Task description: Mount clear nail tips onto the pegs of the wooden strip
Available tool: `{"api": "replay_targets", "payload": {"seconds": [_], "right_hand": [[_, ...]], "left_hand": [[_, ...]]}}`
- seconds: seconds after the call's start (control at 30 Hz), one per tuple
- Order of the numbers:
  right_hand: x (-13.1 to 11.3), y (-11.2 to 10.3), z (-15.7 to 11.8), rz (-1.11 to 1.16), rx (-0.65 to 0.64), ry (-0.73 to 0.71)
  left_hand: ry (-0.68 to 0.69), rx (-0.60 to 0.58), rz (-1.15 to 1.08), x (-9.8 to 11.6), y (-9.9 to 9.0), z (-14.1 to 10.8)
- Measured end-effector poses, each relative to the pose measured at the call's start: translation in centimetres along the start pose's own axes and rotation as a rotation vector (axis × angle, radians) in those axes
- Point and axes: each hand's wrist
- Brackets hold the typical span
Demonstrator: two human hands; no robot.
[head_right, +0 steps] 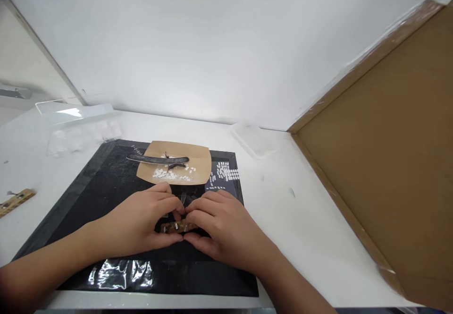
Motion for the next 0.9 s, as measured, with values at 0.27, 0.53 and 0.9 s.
{"api": "replay_targets", "payload": {"seconds": [0.27,0.53,0.9], "right_hand": [[0.0,-0.8,-0.1,0.069,0.094,-0.015],[0.3,-0.3,-0.1,0.043,0.364,-0.035],[-1.4,0.7,0.1,0.279,0.577,0.083]], "left_hand": [[0.238,0.134,-0.423,-0.5,-1.9,0.5],[-0.088,0.386,-1.013,-1.7,-0.8,1.3],[-0.032,0.173,-0.901,0.7,0.1,0.3]]}}
Point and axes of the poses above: each hand's wrist, its own z-axis towards the middle knuckle, its own y-axis out of the palm, x = y × z, and after that the axes turned 11 degrees about -y, right-handed
